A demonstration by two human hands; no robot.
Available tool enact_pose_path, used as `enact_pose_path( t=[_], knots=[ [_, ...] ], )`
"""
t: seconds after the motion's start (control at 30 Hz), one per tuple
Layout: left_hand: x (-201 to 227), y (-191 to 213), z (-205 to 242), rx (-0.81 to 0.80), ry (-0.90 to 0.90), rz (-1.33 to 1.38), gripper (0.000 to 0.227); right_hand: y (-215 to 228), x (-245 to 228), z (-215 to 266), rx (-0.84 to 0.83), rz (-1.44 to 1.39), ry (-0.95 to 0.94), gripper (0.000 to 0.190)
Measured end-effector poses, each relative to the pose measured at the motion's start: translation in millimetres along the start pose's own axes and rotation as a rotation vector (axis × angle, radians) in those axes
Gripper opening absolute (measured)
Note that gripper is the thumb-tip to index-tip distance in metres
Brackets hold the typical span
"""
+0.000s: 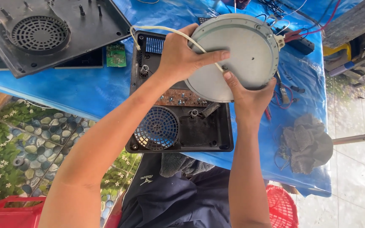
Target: The person places a circular heating element into a black plastic housing and secures it using a screwdriver. They then connect wires to the element and adjust the internal components within the housing.
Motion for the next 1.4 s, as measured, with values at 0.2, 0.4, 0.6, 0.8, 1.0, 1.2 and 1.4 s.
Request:
enact_pose_path(
  t=[0.2,0.4,0.6,0.8,1.0,1.2,1.4],
  knots=[
    [-26,-4,-17,-0.198,-0.034,0.203,0.057,-8,-1,15,0.102,-0.154,0.237,0.090],
    [-48,-6,-15,-0.318,0.047,0.500,0.068,-9,-4,21,0.244,0.071,0.447,0.083],
    [-73,0,-14,-0.420,0.227,0.406,0.087,-14,8,20,0.287,0.265,0.561,0.091],
    [-62,23,-15,-0.498,0.181,0.234,0.066,-21,22,19,0.186,0.270,0.796,0.092],
    [-77,36,-16,-0.694,0.345,0.218,0.062,-26,33,15,0.048,0.302,0.978,0.084],
    [-79,41,-16,-0.747,0.543,-0.093,0.042,-36,40,18,0.017,0.336,1.062,0.079],
    [-84,47,-20,-0.634,0.615,-0.263,0.039,-36,48,13,0.009,0.403,1.147,0.082]
  ],
)
Point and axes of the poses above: each hand's wrist, its own z-axis away from the middle knuckle, its own y-axis out of the back of the hand, x = y × z, the point moved 2 cm from there along -z, towards the middle knuckle, and after that the axes turned 11 degrees about x, right-handed, at the moved point
